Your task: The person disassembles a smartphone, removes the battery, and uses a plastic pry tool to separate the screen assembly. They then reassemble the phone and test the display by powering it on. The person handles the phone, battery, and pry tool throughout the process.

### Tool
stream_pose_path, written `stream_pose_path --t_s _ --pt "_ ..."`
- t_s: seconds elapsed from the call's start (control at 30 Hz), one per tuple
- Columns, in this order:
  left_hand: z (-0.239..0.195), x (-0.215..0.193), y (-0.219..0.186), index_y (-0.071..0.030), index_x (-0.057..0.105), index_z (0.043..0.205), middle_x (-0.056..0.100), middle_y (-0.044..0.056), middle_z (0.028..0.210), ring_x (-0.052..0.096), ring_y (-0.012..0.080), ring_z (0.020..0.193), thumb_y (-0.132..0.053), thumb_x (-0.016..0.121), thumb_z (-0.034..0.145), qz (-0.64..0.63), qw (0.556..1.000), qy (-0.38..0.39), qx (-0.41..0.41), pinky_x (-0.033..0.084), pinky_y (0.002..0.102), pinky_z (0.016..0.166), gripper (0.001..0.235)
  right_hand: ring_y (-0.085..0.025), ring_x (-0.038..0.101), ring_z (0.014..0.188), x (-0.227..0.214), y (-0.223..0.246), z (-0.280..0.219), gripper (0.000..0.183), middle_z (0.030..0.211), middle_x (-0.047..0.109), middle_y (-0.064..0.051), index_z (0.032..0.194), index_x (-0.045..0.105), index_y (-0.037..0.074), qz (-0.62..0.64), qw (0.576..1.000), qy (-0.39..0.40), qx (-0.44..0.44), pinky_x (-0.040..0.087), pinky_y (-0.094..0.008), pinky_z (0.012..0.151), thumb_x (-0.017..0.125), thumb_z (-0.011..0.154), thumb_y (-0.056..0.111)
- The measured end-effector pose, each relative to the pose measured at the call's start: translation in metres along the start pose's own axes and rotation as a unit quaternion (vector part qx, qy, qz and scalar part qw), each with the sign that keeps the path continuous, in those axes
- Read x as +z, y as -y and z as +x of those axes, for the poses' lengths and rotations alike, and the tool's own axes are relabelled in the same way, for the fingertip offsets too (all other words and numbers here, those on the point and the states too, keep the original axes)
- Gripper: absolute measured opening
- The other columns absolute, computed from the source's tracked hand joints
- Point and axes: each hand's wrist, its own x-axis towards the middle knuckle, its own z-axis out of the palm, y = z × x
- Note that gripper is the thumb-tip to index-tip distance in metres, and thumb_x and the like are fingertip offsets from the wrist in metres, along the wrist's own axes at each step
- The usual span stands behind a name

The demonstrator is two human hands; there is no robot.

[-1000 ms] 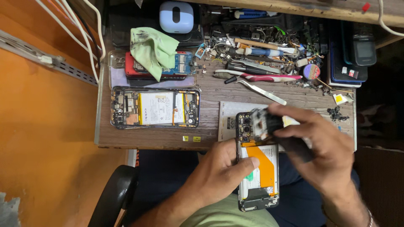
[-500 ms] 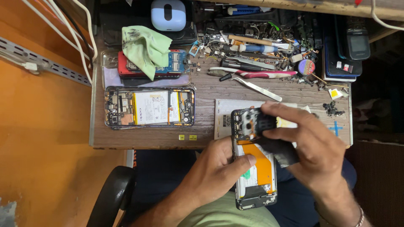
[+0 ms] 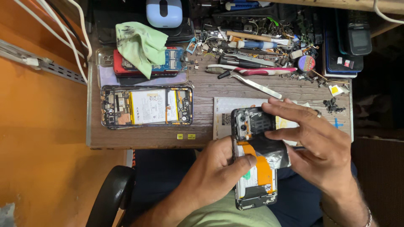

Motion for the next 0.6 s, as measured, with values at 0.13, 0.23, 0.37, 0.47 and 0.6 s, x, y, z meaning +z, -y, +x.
stream_pose_path --t_s 0.13,0.23,0.37,0.47,0.6 --pt "-0.001 0.0 -0.002 0.004 0.067 0.109 0.073 0.004 0.094 0.063 0.0062 0.08 -0.012 0.06 0.095 0.0 1.0 0.0 0.007 0.054 0.027 0.07 0.023 -0.038 0.061 0.134 -0.001 -0.001 -0.002 0.036 0.132 0.065 -0.022 0.096 0.073 0.001 -0.003 1.0 0.004 0.001 0.049 -0.053 0.12 0.067 0.062 -0.007" --pt "-0.002 0.0 0.0 0.004 0.066 0.108 0.073 0.005 0.092 0.064 0.007 0.079 -0.012 0.06 0.094 -0.005 1.0 -0.001 -0.009 0.055 0.028 0.069 0.022 -0.038 0.061 0.136 -0.002 -0.003 -0.005 0.034 0.136 0.064 -0.023 0.099 0.072 0.0 -0.001 1.0 0.028 0.009 0.053 -0.049 0.115 0.068 0.066 -0.009" --pt "-0.001 0.002 0.002 0.004 0.065 0.112 0.071 0.003 0.097 0.064 0.0065 0.084 -0.011 0.059 0.094 -0.049 0.999 0.016 0.013 0.055 0.027 0.073 0.023 -0.037 0.061 0.137 -0.005 -0.007 -0.003 0.031 0.137 0.065 -0.021 0.099 0.071 0.001 0.023 0.998 0.052 0.001 0.051 -0.049 0.118 0.067 0.07 -0.01" --pt "-0.003 -0.001 0.001 0.003 0.066 0.108 0.07 0.003 0.089 0.062 0.0064 0.076 -0.013 0.06 0.093 0.014 1.0 0.006 0.014 0.053 0.026 0.065 0.023 -0.037 0.061 0.136 -0.006 -0.007 0.004 0.032 0.135 0.065 -0.02 0.097 0.071 0.002 0.003 0.996 0.08 -0.031 0.048 -0.051 0.121 0.068 0.067 -0.009" --pt "-0.004 0.0 0.001 0.005 0.066 0.102 0.064 0.002 0.081 0.054 0.0066 0.069 -0.016 0.061 0.095 0.024 1.0 -0.004 0.016 0.046 0.027 0.057 0.022 -0.036 0.061 0.134 -0.012 0.008 0.009 0.036 0.132 0.065 -0.019 0.096 0.071 0.002 -0.044 0.995 0.089 -0.017 0.044 -0.054 0.121 0.066 0.062 -0.009"
